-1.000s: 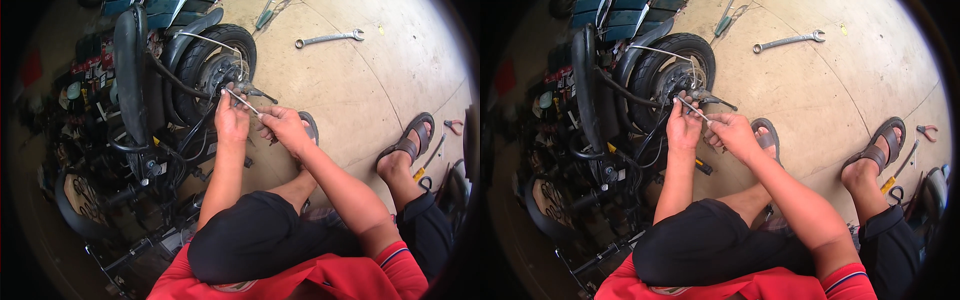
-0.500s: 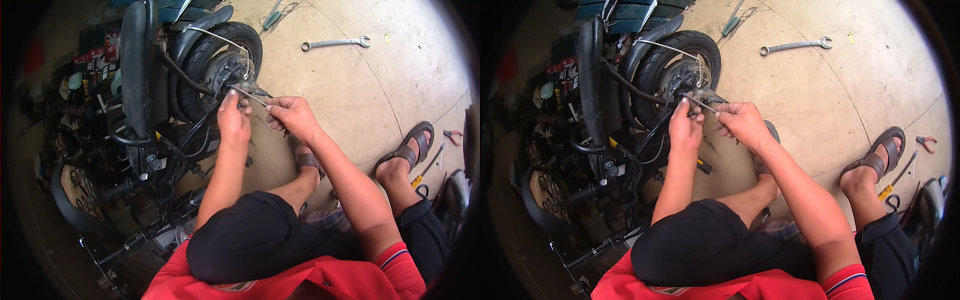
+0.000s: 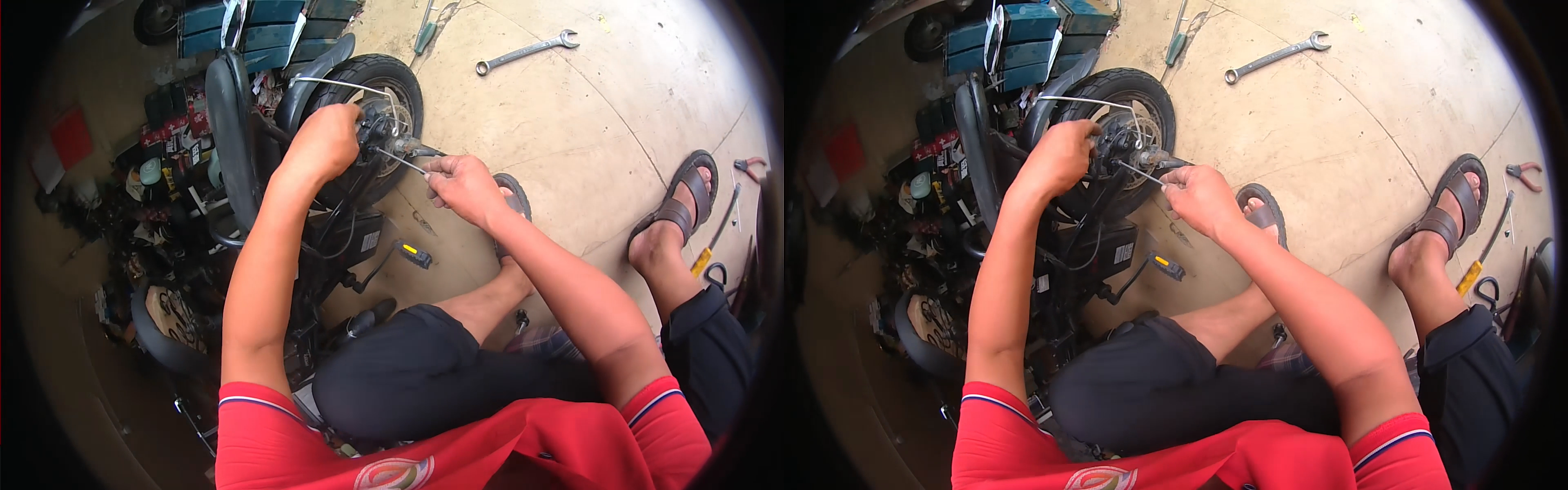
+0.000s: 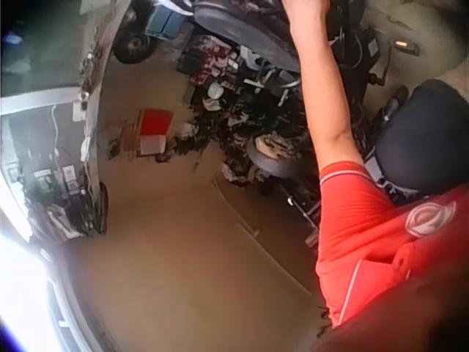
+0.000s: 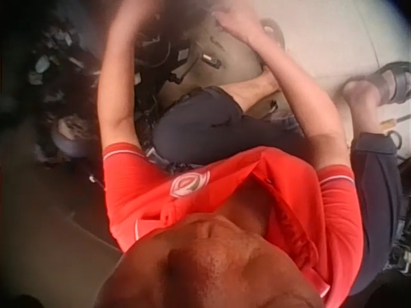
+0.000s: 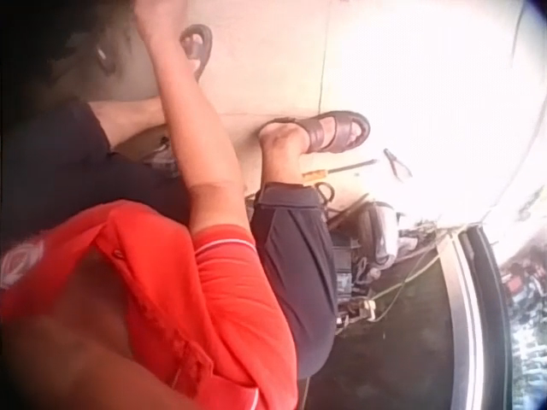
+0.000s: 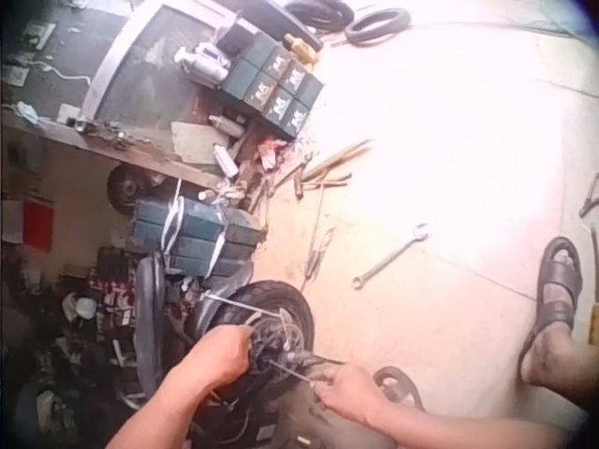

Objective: The person works on the rear brake assembly of a motorcycle, using a screwdriver to pry and position components. They handle small metal parts and use the tool to apply leverage within the wheel hub area.

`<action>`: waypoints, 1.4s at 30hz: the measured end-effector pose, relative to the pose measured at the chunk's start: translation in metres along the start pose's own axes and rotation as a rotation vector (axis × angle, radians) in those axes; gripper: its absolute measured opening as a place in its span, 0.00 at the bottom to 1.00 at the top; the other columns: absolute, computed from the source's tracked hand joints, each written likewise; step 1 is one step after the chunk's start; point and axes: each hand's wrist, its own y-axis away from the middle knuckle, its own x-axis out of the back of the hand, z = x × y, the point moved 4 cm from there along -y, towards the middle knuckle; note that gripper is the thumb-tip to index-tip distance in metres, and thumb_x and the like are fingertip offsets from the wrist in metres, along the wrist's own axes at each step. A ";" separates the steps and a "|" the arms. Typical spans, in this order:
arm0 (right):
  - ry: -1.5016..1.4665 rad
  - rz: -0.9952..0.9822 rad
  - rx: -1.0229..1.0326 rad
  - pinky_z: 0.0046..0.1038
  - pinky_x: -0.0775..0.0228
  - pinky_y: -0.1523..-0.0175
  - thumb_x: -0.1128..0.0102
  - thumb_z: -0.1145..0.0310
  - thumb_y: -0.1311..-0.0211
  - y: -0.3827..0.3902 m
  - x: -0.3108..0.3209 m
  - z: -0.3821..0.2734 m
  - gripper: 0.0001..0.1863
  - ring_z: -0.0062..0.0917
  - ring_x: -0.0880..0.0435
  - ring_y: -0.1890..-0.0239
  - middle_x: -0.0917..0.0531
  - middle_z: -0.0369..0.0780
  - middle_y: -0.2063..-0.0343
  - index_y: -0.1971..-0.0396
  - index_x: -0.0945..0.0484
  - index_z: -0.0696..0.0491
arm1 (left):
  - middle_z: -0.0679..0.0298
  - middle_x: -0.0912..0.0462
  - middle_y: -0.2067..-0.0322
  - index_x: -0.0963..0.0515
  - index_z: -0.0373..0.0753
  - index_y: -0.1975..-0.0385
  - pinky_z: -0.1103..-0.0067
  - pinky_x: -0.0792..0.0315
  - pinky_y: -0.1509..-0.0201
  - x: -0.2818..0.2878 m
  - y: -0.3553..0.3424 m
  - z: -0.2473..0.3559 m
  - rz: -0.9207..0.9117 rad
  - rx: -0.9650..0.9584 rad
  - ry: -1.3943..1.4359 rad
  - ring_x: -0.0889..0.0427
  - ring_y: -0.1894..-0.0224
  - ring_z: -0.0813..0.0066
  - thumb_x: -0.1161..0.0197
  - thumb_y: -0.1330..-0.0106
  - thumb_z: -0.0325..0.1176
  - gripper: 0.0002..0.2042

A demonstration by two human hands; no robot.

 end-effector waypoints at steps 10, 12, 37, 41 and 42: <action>0.090 0.061 0.085 0.37 0.20 0.47 0.40 0.67 0.37 0.003 -0.002 0.001 0.17 0.41 0.10 0.58 0.11 0.50 0.63 0.52 0.12 0.57 | 0.43 0.14 0.67 0.18 0.24 0.64 0.62 0.22 0.65 -0.065 -0.064 -0.070 -0.528 0.393 0.073 0.14 0.69 0.48 0.40 0.37 0.26 0.10; 0.087 0.045 0.051 0.38 0.20 0.47 0.41 0.67 0.37 0.004 0.001 -0.001 0.17 0.42 0.11 0.58 0.11 0.51 0.63 0.53 0.12 0.56 | 0.47 0.15 0.72 0.19 0.25 0.66 0.64 0.24 0.73 -0.068 -0.063 -0.068 -0.610 0.553 0.212 0.16 0.76 0.54 0.41 0.36 0.25 0.08; 0.321 0.128 0.241 0.45 0.21 0.47 0.42 0.67 0.37 0.012 0.000 -0.012 0.16 0.49 0.13 0.58 0.13 0.54 0.64 0.55 0.13 0.56 | 0.45 0.15 0.71 0.19 0.24 0.62 0.64 0.23 0.69 -0.073 -0.051 -0.060 -0.391 0.495 0.330 0.14 0.71 0.53 0.49 0.41 0.18 0.12; 0.291 0.134 0.249 0.45 0.21 0.48 0.42 0.67 0.37 0.011 0.003 -0.008 0.16 0.49 0.13 0.59 0.13 0.54 0.65 0.54 0.13 0.56 | 0.39 0.15 0.61 0.16 0.35 0.51 0.57 0.23 0.46 -0.039 -0.051 -0.021 -0.007 -0.026 0.023 0.15 0.53 0.42 0.38 0.36 0.26 0.14; 0.291 0.132 0.252 0.45 0.21 0.48 0.42 0.67 0.37 0.011 0.002 -0.008 0.16 0.49 0.13 0.59 0.13 0.54 0.65 0.54 0.13 0.56 | 0.39 0.15 0.61 0.16 0.35 0.51 0.57 0.23 0.46 -0.038 -0.052 -0.021 -0.004 -0.024 0.021 0.15 0.53 0.42 0.38 0.36 0.26 0.14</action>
